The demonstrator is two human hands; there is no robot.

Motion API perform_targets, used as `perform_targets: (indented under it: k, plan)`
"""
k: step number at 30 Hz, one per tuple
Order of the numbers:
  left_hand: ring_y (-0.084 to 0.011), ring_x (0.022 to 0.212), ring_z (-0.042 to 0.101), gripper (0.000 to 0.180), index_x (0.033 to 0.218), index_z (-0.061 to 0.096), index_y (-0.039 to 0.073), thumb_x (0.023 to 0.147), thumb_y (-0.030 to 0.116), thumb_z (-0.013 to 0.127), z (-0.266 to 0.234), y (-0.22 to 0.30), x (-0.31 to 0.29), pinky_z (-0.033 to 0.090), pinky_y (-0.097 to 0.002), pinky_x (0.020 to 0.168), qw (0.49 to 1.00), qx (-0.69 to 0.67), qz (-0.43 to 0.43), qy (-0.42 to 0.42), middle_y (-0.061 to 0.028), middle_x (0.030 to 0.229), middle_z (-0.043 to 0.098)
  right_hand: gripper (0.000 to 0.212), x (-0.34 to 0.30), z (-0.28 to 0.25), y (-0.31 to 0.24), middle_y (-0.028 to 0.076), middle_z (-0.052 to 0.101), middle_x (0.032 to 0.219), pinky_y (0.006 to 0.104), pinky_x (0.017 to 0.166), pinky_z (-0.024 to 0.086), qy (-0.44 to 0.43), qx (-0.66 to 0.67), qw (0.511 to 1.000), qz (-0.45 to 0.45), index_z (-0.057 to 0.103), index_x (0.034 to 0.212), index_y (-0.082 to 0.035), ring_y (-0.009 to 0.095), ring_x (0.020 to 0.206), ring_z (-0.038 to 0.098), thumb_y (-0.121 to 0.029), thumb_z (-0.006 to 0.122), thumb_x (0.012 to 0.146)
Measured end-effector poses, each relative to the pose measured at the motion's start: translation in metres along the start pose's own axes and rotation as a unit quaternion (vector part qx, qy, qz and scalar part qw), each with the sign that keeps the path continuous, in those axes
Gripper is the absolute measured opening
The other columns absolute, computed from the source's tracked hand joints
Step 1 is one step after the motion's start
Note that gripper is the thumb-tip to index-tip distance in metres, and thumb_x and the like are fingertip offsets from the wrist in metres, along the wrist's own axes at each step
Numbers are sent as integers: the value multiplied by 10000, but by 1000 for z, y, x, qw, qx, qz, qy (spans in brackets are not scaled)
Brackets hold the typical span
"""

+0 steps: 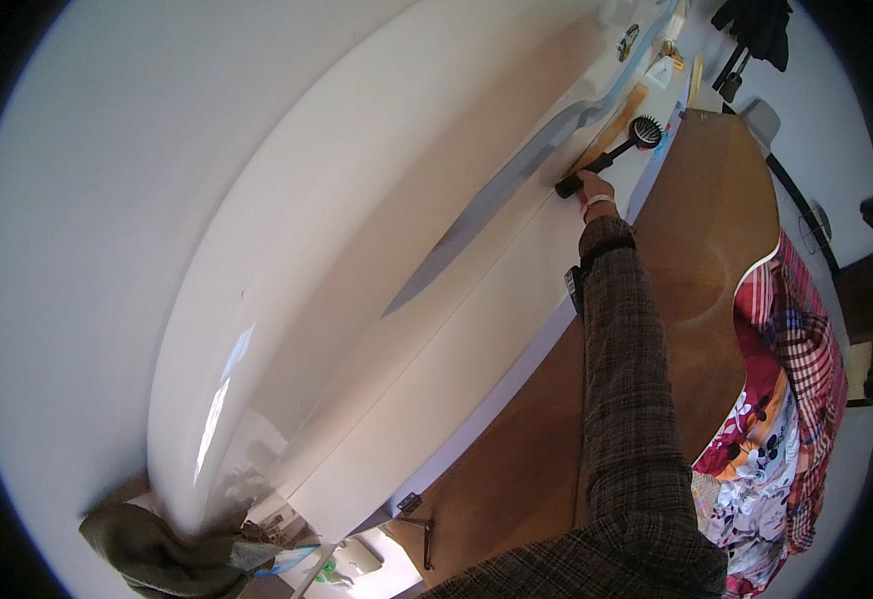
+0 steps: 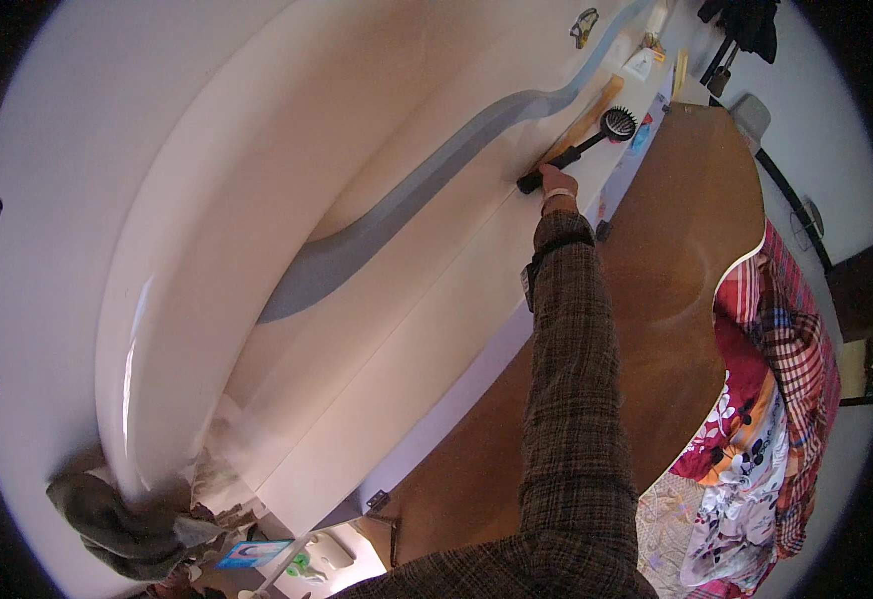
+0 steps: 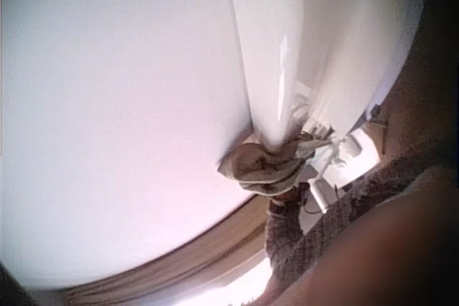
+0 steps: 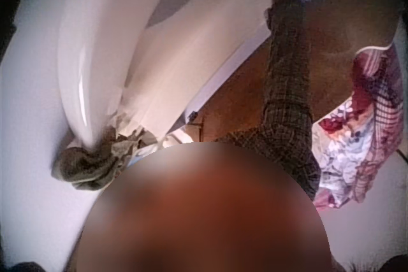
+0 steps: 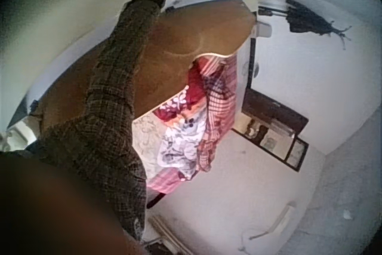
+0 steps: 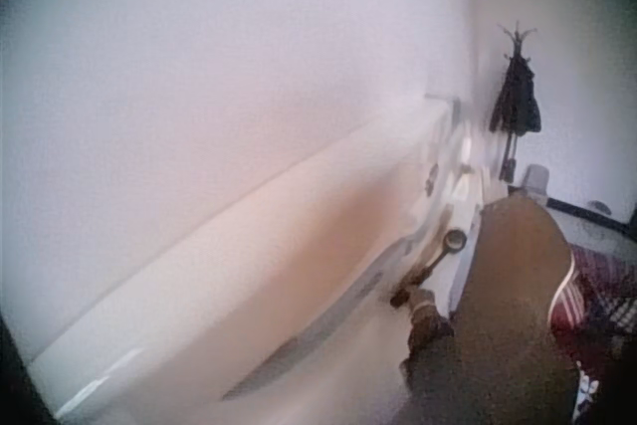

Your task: The person wipes the headboard and side table of a bed with a cloth. They open a drawer, wipe its interior, then close it and continue wiping the headboard and side table surfaces.

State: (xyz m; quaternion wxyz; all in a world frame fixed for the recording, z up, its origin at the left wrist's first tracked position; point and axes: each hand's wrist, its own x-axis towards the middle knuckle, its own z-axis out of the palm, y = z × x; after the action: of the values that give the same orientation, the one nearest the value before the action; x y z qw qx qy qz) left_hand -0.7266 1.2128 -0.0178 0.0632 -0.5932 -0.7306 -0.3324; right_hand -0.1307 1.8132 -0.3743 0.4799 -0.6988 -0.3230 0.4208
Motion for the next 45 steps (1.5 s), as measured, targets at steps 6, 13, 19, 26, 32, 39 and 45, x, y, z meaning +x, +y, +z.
perform_targets:
  k: [6, 13, 19, 26, 32, 39, 45]
  plan:
    - [-322, 1353, 334, 772, 1495, 166, 4, 923, 321, 577, 4, -2, 2, 263, -461, 1135, 1000, 12, 2, 2, -172, 1501, 296, 348, -53, 5, -58, 99, 629, 1041, 306, 710, 490, 7, 45, 995, 88, 619, 1111, 16, 208, 826, 580, -253, 650, 892]
    - [-336, 1346, 340, 758, 1492, 166, -3, 930, 314, 564, 7, -3, 6, 269, -467, 1128, 1000, 12, 11, 4, -186, 1497, 296, 213, -79, 8, -68, 64, 607, 795, 368, 598, 501, -18, 205, 961, 187, 610, 929, -12, 219, 698, 596, -217, 637, 877]
    - [-348, 1340, 344, 747, 1490, 166, -9, 935, 309, 552, 9, -1, 9, 274, -472, 1122, 1000, 11, 26, 10, -198, 1493, 296, 311, -75, 13, -53, 89, 648, 985, 381, 652, 518, -68, -87, 994, 2, 617, 1097, -26, 234, 835, 616, -237, 652, 871]
    - [-362, 1334, 350, 734, 1487, 166, -17, 941, 302, 539, 10, -2, 14, 279, -479, 1115, 1000, 18, 20, 3, -212, 1489, 296, 480, -48, 27, -40, 185, 680, 1046, 460, 669, 516, 88, -53, 994, 42, 643, 1134, 34, 300, 873, 666, -367, 623, 871]
    - [-373, 1328, 355, 722, 1485, 167, -23, 946, 296, 527, 8, -4, 18, 284, -484, 1109, 1000, 28, 12, 2, -224, 1485, 295, 410, -62, 27, -54, 120, 641, 995, 382, 631, 512, 45, 263, 963, 28, 575, 1143, 5, 237, 754, 623, -315, 619, 891]
    - [-387, 1321, 360, 709, 1482, 167, -30, 952, 289, 513, 9, -3, 21, 290, -490, 1102, 999, 36, 17, 0, -238, 1481, 295, 361, -84, 25, -65, 94, 628, 928, 369, 541, 478, 2, 322, 946, 34, 556, 1111, 6, 216, 686, 586, -254, 631, 872]
    - [-399, 1316, 365, 698, 1480, 167, -37, 958, 284, 502, 6, -3, 20, 295, -495, 1096, 999, 36, 22, 3, -250, 1477, 295, 331, -82, 34, -58, 106, 611, 879, 371, 505, 444, 70, 216, 973, 41, 558, 1051, 14, 206, 676, 577, -217, 668, 840]
